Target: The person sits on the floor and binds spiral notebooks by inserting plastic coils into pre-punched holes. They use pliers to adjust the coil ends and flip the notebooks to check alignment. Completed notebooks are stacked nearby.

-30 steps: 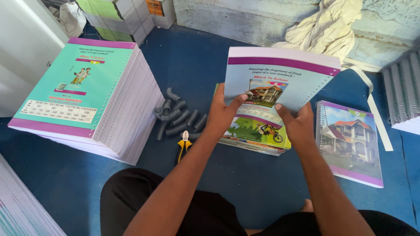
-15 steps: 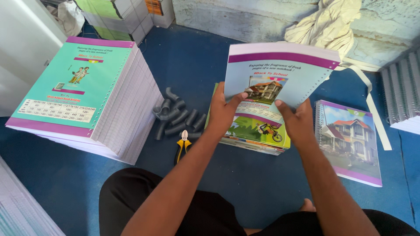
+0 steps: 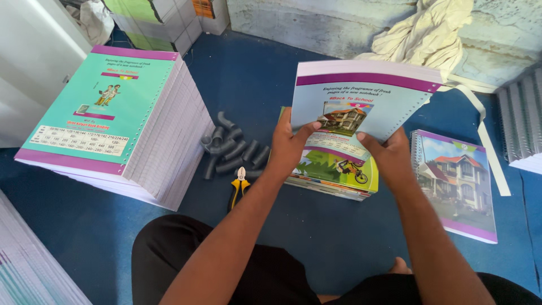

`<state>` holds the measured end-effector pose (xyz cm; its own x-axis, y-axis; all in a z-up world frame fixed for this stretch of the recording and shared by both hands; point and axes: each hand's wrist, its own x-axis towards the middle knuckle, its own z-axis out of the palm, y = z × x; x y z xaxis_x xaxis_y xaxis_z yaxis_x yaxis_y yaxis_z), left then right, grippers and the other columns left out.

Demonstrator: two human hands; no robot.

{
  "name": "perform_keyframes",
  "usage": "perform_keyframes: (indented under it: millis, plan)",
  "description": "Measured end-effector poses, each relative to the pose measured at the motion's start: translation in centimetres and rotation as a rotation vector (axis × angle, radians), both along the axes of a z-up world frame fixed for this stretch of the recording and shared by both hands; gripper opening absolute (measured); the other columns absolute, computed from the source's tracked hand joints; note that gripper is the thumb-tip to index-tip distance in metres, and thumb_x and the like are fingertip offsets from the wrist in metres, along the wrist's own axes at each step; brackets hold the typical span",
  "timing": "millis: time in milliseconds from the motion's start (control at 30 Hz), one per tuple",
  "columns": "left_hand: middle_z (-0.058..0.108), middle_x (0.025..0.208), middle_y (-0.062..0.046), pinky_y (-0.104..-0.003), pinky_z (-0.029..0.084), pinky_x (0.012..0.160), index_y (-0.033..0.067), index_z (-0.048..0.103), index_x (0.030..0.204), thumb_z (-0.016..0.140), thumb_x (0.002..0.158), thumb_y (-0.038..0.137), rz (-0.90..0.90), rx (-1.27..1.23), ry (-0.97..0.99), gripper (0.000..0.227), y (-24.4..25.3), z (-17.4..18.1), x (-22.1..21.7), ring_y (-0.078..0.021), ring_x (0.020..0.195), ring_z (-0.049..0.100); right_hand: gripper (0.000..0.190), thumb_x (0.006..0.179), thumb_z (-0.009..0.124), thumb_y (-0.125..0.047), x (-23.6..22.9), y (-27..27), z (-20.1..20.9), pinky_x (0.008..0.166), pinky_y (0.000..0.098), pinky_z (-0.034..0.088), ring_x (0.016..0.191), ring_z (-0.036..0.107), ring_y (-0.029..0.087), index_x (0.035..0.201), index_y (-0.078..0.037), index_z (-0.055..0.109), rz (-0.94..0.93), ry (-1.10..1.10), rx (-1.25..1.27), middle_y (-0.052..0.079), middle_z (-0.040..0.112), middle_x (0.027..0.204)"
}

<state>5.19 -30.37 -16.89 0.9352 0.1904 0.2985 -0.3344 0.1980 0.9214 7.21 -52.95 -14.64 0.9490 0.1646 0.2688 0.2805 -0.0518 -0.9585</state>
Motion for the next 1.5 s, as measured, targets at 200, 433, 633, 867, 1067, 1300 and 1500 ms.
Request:
perform_keyframes:
  millis: [200,433,633,867,1067,1300,1500]
  plan:
    - [0.068,0.112,-0.009,-0.031,0.054,0.093,0.0023,0.057,0.122,0.076,0.093,0.023,-0.012,0.017,-0.020,0.041,0.4,-0.6,0.7,-0.0149,0.107,0.065,0.035,0.089,0.076,-0.009,0.6,-0.8,1.2,0.091,0.0328,0.056,0.104,0.070,0.019,0.121,0.001,0.067,0.004,0.118,-0.118,0.011,0.075,0.113]
    - [0.070,0.121,-0.009,-0.033,0.052,0.099,0.0014,0.058,0.131,0.075,0.094,0.021,-0.085,-0.106,0.009,0.046,1.0,-0.1,0.6,-0.0170,0.113,0.064,0.028,0.090,0.076,-0.010,-1.2,-0.3,6.1,0.086,0.0295,0.056,0.098,0.069,0.014,0.118,-0.003,0.072,0.080,-0.067,-0.218,0.008,0.076,0.108]
    - [0.066,0.125,-0.006,-0.033,0.048,0.102,0.0016,0.055,0.134,0.073,0.093,0.014,-0.133,-0.254,0.009,0.047,0.1,0.9,0.2,-0.0171,0.118,0.061,0.026,0.085,0.081,-0.011,-2.9,0.7,11.8,0.059,0.0342,0.052,0.068,0.065,0.017,0.107,-0.001,0.071,-0.022,-0.108,-0.588,0.008,0.072,0.089]
    - [0.059,0.120,-0.017,-0.047,0.051,0.083,0.0026,0.052,0.134,0.071,0.092,0.023,-0.215,-0.226,0.471,0.051,-0.2,-0.2,1.0,-0.0271,0.103,0.059,0.043,0.070,0.083,-0.007,-4.2,1.0,13.8,0.067,0.0387,0.054,0.081,0.069,0.029,0.112,-0.009,0.073,0.064,-0.774,-0.934,0.008,0.069,0.095]
    - [0.060,0.124,-0.019,-0.048,0.051,0.088,0.0038,0.052,0.137,0.061,0.093,0.033,-0.484,-0.522,0.506,0.054,-0.3,-1.9,1.4,-0.0297,0.108,0.060,0.051,0.064,0.081,-0.008,-4.7,1.0,12.2,0.073,0.0406,0.054,0.085,0.066,0.029,0.114,-0.009,0.071,0.094,-0.946,-1.071,0.005,0.068,0.098]
    - [0.060,0.129,-0.020,-0.050,0.052,0.093,0.0053,0.052,0.140,0.049,0.094,0.045,-0.615,-0.612,0.558,0.061,-0.4,-2.0,1.2,-0.0327,0.113,0.060,0.057,0.061,0.081,-0.010,-5.3,0.1,10.5,0.069,0.0386,0.054,0.087,0.066,0.024,0.117,-0.009,0.071,0.111,-0.971,-1.206,0.003,0.068,0.099]
    - [0.060,0.133,-0.022,-0.052,0.052,0.098,0.0066,0.051,0.143,0.038,0.095,0.055,-0.637,-0.687,0.612,0.069,0.4,-1.9,-0.1,-0.0353,0.118,0.061,0.059,0.061,0.080,-0.011,-6.6,0.0,8.5,0.069,0.0380,0.054,0.087,0.065,0.023,0.118,-0.009,0.069,0.114,-0.919,-1.226,0.004,0.068,0.100]
